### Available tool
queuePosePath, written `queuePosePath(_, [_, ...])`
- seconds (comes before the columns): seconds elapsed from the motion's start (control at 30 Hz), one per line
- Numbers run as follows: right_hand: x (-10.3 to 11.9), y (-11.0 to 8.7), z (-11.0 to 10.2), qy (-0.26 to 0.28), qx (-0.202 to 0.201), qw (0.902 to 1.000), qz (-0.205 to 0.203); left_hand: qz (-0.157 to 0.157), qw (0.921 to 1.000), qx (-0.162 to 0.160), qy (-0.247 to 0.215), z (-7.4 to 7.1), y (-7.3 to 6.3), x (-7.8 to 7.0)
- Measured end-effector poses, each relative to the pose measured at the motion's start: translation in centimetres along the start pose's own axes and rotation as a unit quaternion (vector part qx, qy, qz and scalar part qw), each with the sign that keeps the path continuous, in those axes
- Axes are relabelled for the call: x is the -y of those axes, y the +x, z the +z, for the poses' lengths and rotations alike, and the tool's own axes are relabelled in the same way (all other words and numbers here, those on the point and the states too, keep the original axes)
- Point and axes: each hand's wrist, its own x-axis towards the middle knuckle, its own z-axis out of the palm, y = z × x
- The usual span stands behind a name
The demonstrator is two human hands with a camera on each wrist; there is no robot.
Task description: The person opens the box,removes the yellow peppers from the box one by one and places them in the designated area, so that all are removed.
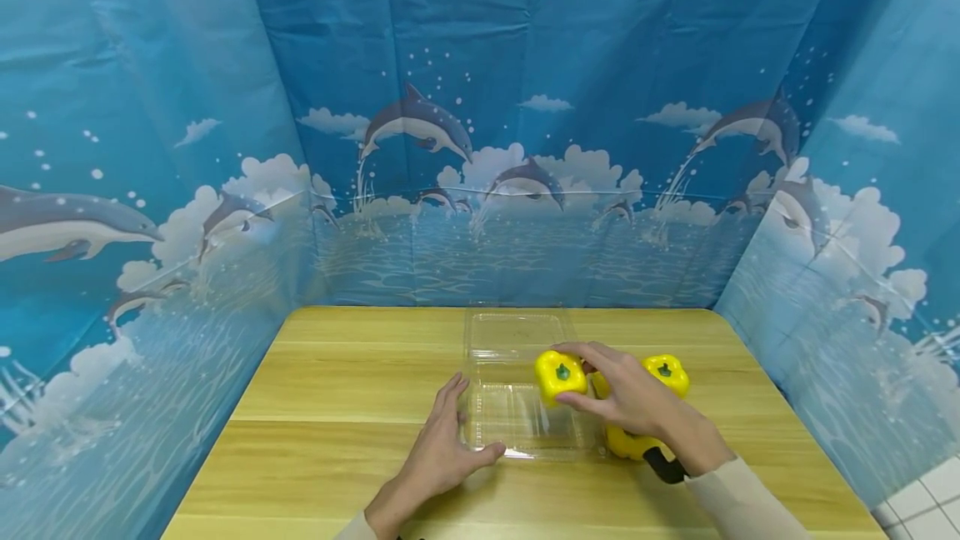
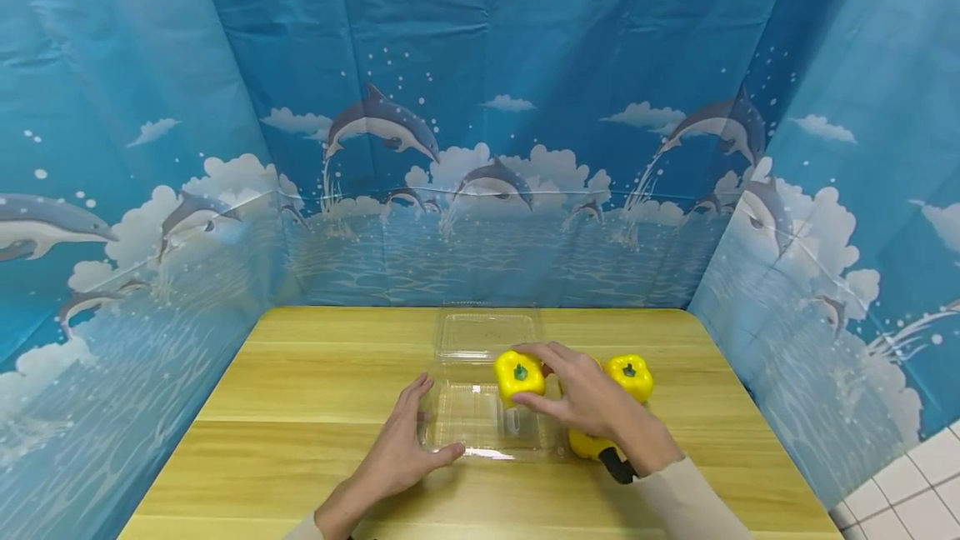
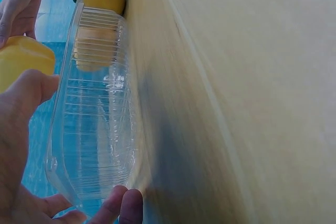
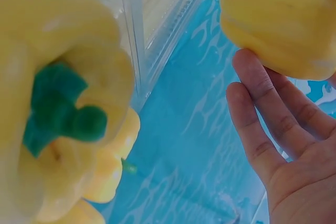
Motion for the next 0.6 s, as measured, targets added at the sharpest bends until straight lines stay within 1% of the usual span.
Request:
queuePosePath(0.27, [-0.5, -1.1, -0.7, 0.003, -0.017, 0.9997, 0.018, 0.008, 0.9999, -0.001, -0.012, -0.1, -0.1, -0.1])
queuePosePath(0.6, [-1.7, -2.7, -1.8, -0.035, -0.043, 0.9979, 0.032, 0.006, 0.9999, 0.000, -0.008, 0.0, -0.1, -0.2])
